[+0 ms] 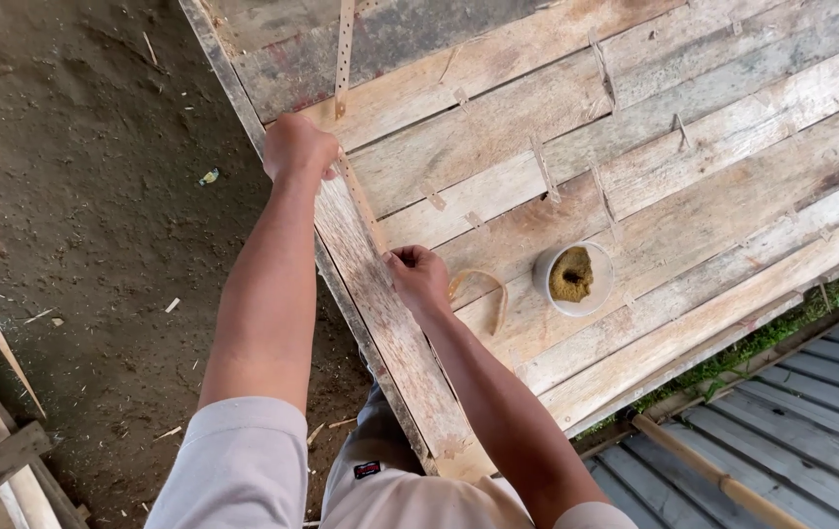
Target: The person assembles a wooden frame by placing and adjusting wooden strips on a workbench. They use a perforated strap and a utility knife to cut and secure the pieces, then press the strips into place to form the frame.
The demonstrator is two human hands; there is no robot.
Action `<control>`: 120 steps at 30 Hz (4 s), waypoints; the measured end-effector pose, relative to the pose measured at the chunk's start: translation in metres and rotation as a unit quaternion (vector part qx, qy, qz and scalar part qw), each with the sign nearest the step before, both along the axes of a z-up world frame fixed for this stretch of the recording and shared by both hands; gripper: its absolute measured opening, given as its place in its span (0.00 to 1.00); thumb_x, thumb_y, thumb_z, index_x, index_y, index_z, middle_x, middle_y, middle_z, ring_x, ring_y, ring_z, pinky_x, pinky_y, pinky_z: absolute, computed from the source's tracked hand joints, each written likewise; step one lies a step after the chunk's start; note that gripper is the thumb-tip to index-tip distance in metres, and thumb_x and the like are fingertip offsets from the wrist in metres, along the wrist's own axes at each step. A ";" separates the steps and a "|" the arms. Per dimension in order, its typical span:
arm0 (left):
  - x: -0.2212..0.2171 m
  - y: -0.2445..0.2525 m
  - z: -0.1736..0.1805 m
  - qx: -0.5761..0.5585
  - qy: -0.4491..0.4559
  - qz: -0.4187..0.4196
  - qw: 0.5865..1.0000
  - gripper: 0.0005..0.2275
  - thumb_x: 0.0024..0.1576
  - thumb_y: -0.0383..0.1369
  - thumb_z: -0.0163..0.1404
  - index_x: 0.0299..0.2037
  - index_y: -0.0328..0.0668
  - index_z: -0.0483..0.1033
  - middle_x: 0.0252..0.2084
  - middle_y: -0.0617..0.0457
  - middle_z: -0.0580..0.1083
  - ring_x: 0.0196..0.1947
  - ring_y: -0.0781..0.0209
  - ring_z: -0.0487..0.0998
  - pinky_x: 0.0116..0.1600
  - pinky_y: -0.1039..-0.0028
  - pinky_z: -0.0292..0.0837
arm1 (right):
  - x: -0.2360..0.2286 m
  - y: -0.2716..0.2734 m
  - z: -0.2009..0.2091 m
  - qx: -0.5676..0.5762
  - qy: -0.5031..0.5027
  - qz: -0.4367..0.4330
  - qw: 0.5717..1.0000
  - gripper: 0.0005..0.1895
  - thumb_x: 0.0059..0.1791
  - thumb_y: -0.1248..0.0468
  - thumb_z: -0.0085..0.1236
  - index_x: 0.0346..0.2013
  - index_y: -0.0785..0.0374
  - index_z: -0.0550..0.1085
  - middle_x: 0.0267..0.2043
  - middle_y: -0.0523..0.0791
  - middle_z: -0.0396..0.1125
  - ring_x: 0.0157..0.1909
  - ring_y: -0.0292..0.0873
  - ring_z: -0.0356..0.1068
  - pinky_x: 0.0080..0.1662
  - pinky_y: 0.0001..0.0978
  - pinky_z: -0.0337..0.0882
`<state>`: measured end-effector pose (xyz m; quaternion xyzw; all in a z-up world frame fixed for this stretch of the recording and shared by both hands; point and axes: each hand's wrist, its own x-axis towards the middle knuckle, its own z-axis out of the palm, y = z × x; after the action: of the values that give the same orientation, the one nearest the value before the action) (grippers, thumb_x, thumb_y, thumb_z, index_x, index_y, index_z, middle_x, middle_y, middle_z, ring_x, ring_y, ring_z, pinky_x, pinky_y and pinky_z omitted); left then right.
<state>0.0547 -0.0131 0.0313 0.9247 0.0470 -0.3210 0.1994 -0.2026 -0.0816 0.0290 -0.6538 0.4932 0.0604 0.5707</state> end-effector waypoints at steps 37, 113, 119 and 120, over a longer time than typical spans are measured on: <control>-0.009 0.010 -0.002 -0.163 -0.021 0.083 0.983 0.05 0.42 0.29 0.50 0.25 0.42 0.78 0.10 0.49 0.71 0.12 0.59 0.78 0.18 0.83 0.70 | 0.000 0.003 -0.031 -0.072 0.102 0.061 0.990 0.12 0.42 0.48 0.62 0.34 0.47 0.83 0.29 0.39 0.77 0.40 0.45 0.79 0.44 0.36 0.73; -0.129 0.033 0.018 0.082 -0.151 -0.407 0.897 0.34 0.63 0.59 0.36 0.78 0.61 0.46 0.82 0.65 0.41 0.81 0.63 0.32 0.71 0.22 0.15 | -0.117 -0.093 0.042 0.170 -0.346 -0.142 0.912 0.10 0.55 0.72 0.53 0.50 0.64 0.75 0.49 0.51 0.73 0.51 0.46 0.76 0.59 0.44 0.75; -0.127 0.030 0.018 0.084 -0.125 -0.415 0.897 0.36 0.62 0.60 0.32 0.78 0.60 0.39 0.81 0.64 0.34 0.80 0.62 0.27 0.69 0.23 0.15 | -0.190 -0.127 0.080 -0.042 -0.098 -0.023 0.994 0.12 0.52 0.66 0.60 0.49 0.67 0.74 0.41 0.50 0.74 0.39 0.42 0.75 0.44 0.30 0.80; -0.123 0.028 0.016 0.095 -0.114 -0.426 0.893 0.38 0.60 0.62 0.28 0.78 0.60 0.33 0.81 0.63 0.28 0.79 0.62 0.23 0.68 0.26 0.13 | -0.190 -0.120 0.097 -0.134 0.082 0.073 0.985 0.14 0.52 0.60 0.60 0.49 0.64 0.75 0.44 0.48 0.75 0.44 0.42 0.75 0.44 0.26 0.80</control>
<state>-0.0684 0.0149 0.0476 0.9009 -0.3439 -0.2616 -0.0414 -0.3924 -0.2016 0.1256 -0.7514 0.4929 0.0892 0.4296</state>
